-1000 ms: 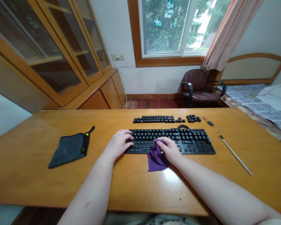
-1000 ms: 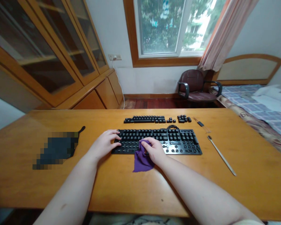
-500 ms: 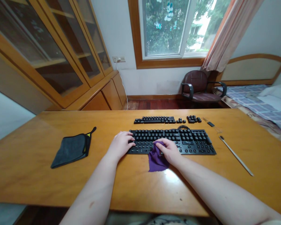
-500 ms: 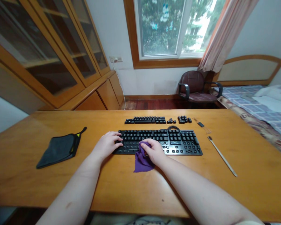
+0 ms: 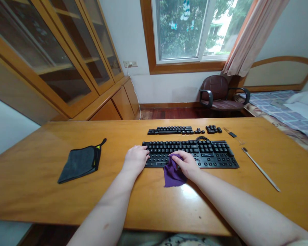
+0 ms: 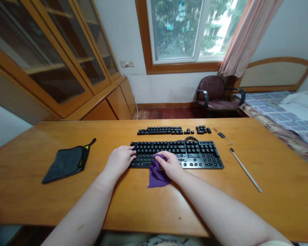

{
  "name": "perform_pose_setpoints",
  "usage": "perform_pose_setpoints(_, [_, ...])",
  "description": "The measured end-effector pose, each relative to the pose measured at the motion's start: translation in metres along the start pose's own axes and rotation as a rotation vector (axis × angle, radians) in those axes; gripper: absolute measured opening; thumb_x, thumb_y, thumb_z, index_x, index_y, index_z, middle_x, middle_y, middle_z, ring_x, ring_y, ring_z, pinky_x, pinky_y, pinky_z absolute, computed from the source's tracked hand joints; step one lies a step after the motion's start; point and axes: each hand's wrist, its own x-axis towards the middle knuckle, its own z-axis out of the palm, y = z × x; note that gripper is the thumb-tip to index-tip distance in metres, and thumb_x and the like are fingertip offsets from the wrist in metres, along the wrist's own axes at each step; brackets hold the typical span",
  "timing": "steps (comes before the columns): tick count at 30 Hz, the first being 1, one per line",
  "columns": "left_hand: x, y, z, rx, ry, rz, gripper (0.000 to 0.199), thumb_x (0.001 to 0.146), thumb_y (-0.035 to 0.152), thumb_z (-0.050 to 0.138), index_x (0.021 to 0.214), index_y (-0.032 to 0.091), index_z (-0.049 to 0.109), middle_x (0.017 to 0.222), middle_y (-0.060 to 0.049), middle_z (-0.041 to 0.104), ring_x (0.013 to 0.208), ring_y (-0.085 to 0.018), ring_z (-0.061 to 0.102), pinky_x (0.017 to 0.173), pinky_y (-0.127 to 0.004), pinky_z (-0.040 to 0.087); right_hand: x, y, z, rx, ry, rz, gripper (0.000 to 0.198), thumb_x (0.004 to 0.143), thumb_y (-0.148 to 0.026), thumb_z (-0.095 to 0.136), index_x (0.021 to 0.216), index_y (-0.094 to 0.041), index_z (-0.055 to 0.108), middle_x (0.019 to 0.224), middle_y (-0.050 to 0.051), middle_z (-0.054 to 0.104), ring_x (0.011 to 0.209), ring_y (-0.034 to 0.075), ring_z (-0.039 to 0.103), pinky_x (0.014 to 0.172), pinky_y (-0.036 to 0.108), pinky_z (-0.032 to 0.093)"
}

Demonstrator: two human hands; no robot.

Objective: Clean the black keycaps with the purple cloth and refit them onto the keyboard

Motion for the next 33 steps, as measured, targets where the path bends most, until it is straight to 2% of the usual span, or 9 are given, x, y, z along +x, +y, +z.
perform_pose_setpoints(5, [0.000, -0.003, 0.000, -0.045, 0.002, -0.018, 0.018, 0.076, 0.026, 0.059, 0.087, 0.023, 0.073, 0.106, -0.008, 0.068, 0.096, -0.028, 0.060, 0.082, -0.040, 0.047, -0.001, 0.000, -0.001, 0.011, -0.008, 0.024, 0.024, 0.079, -0.038, 0.057, 0.086, -0.018, 0.068, 0.074, 0.003, 0.066, 0.062, 0.015, 0.059, 0.059, 0.027, 0.047])
perform_pose_setpoints(16, [0.002, -0.017, 0.007, -0.122, -0.020, -0.009, 0.021, 0.077, 0.029, 0.057, 0.090, 0.025, 0.073, 0.110, -0.005, 0.067, 0.100, -0.024, 0.059, 0.088, -0.036, 0.046, -0.001, 0.003, -0.001, 0.004, -0.002, 0.011, 0.024, 0.079, -0.038, 0.057, 0.087, -0.018, 0.068, 0.077, 0.004, 0.067, 0.067, 0.016, 0.061, 0.062, 0.028, 0.048])
perform_pose_setpoints(25, [0.003, -0.017, 0.004, -0.161, -0.039, -0.015, 0.019, 0.076, 0.030, 0.058, 0.087, 0.025, 0.073, 0.107, -0.004, 0.068, 0.100, -0.022, 0.059, 0.090, -0.035, 0.045, 0.000, 0.005, -0.001, -0.004, -0.014, 0.006, 0.025, 0.080, -0.039, 0.056, 0.088, -0.018, 0.068, 0.075, 0.003, 0.067, 0.062, 0.015, 0.059, 0.059, 0.026, 0.047])
perform_pose_setpoints(33, [0.002, -0.014, 0.002, -0.128, -0.021, -0.021, 0.018, 0.075, 0.028, 0.059, 0.086, 0.025, 0.073, 0.105, -0.005, 0.069, 0.098, -0.025, 0.060, 0.086, -0.037, 0.047, 0.000, 0.004, 0.000, -0.009, -0.018, -0.002, 0.024, 0.079, -0.038, 0.056, 0.087, -0.018, 0.068, 0.076, 0.004, 0.067, 0.063, 0.015, 0.059, 0.059, 0.026, 0.047])
